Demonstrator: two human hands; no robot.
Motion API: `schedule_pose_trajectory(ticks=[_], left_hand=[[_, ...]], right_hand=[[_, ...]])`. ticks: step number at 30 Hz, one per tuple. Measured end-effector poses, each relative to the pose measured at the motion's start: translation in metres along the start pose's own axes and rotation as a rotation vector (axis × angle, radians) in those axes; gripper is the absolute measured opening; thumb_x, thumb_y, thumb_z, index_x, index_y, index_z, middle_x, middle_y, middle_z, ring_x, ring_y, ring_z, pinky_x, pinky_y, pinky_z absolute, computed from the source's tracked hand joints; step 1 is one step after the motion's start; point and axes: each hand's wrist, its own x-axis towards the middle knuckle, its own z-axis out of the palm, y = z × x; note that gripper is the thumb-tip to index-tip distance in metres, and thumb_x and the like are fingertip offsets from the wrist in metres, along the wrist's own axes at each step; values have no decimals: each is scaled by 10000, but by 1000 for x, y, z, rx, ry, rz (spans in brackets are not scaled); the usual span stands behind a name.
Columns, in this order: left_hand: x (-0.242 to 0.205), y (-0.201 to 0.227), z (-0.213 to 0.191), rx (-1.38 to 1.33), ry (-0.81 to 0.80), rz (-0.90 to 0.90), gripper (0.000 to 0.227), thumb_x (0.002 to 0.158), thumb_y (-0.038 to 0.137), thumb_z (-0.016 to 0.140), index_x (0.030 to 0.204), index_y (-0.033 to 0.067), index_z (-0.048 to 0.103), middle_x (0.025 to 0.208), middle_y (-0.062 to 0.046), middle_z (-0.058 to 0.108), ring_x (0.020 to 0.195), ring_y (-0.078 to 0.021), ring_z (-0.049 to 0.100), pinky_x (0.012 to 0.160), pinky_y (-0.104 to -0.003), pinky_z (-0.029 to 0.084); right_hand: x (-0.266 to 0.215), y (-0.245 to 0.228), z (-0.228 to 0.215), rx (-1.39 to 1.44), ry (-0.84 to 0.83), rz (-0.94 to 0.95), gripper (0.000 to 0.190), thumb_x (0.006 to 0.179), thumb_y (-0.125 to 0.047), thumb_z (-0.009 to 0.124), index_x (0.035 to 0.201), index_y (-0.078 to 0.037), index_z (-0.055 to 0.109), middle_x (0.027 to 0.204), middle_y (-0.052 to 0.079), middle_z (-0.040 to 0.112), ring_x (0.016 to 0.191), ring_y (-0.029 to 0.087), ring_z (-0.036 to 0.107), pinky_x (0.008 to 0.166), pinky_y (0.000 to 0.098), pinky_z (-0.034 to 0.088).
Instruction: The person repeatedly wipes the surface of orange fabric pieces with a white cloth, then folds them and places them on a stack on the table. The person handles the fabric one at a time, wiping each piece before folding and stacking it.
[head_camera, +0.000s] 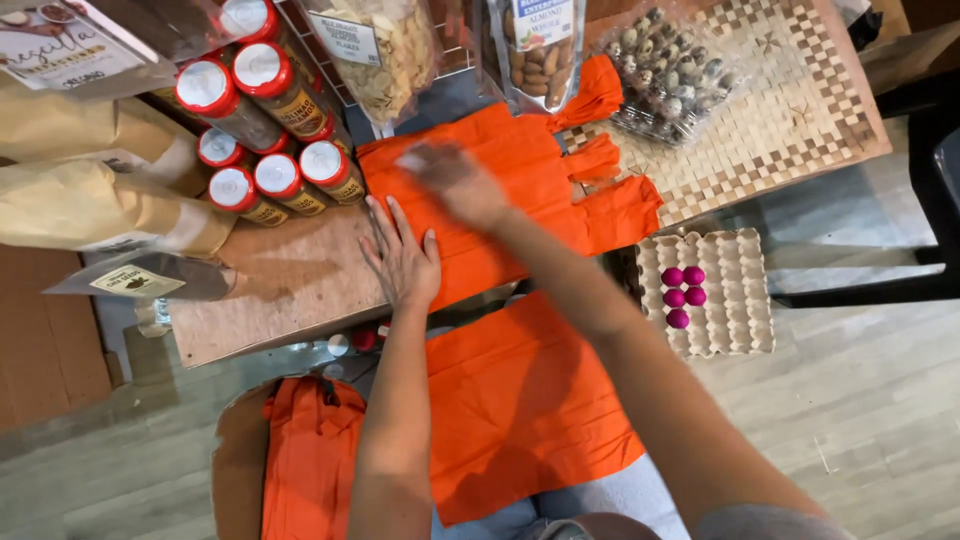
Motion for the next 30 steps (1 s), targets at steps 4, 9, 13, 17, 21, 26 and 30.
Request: schedule_pose_trajectory(ticks=[4,9,13,17,21,26,30], left_hand=[[0,-3,5,-35,-6,-1,820,1135,432,462,1777,169,25,1812,-141,-184,1702,-303,35,1328,-623,4],[0,-5,10,86,128,60,818,1148,486,429,1764,96,59,1816,-149,-93,1698,-320,179,1317,-620,132],[4,-7,11,66,93,37,811,1158,501,391,1762,113,16,1813,-138,-125,1707,-313,92,1328,-612,90],[5,-16,5,-135,6,33,774,1199,448,453,1786,178,28,1814,-168,-152,1702,-360,56,1327,-696,87],[-3,-74,2,-479,158,188,733,1277,380,522,1821,263,45,1824,-151,-178,1717,-364,-38,1402,-646,83],[-142,-91,-50,-623,108,98,645,1219,279,617,1735,178,244,1730,-205,129,1623,-431,244,1344,-551,287],[-263,-76,-93,-517,-164,-163,628,1074,581,614,1466,103,502,1265,-206,550,1188,-526,644,926,-636,564]], right_hand=[[-42,95,-48,-201,133,72,400,1138,-97,446,1452,-135,691,1470,73,657,1496,270,484,1227,520,299],[-77,162,-93,-358,-10,322,644,959,-2,674,1593,18,562,1622,243,558,1580,409,303,1230,651,259],[-68,43,-140,-250,148,492,740,637,340,454,1230,-2,738,1649,148,514,1602,325,287,1298,585,322],[-107,-95,-164,749,124,303,510,1128,-83,347,1622,-113,468,1691,104,449,1634,268,311,1293,491,291],[-171,-150,-187,265,-118,233,745,961,120,329,1615,-167,538,1683,145,470,1560,340,404,1213,507,364],[-208,-184,-252,670,124,597,423,1099,23,416,1439,-49,658,1510,205,602,1423,299,544,1255,461,388],[-267,-147,-240,375,145,572,465,1169,-85,360,1496,-81,691,1557,118,608,1416,247,600,1234,338,434]])
